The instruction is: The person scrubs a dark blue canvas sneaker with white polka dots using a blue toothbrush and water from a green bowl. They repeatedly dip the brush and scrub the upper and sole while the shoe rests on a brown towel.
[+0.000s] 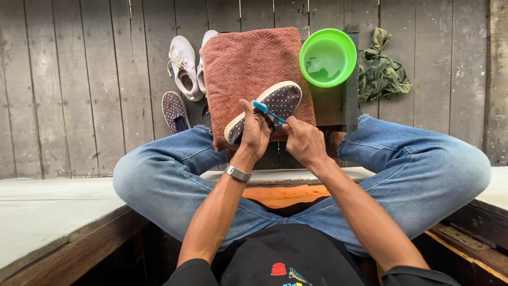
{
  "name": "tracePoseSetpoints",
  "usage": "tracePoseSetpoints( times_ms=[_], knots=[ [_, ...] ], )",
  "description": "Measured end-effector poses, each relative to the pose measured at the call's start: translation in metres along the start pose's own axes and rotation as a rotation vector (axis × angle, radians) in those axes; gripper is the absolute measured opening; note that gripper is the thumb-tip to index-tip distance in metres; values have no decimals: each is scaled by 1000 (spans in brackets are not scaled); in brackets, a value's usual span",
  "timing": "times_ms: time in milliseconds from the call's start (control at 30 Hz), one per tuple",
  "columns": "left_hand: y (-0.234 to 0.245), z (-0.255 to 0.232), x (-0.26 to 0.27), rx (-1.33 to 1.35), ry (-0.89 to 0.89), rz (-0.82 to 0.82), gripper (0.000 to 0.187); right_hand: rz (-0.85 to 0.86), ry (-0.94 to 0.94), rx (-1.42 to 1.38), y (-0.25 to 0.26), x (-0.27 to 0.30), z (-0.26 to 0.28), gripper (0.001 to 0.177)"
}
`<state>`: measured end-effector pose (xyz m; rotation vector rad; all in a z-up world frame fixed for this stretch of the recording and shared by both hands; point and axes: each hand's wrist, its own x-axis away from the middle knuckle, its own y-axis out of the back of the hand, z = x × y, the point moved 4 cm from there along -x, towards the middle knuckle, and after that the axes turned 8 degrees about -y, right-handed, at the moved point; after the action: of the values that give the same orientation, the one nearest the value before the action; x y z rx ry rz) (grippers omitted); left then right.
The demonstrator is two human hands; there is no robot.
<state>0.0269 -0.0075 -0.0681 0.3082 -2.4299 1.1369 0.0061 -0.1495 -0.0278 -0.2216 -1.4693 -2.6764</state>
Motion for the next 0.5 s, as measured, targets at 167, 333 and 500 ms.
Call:
tracePoseSetpoints(
  times_ms=[167,333,500],
  knots=[
    [-79,-61,48,22,-61,39,76,-27,-163,-115,5,-13,-20,19],
    [-73,-63,42,-8,-64,33,93,-34,-44,-114,6,-22,-15,17],
    [-35,-40,14,75,-32,-5,91,-18,5,-41,-5,-8,-5,19]
  ],
)
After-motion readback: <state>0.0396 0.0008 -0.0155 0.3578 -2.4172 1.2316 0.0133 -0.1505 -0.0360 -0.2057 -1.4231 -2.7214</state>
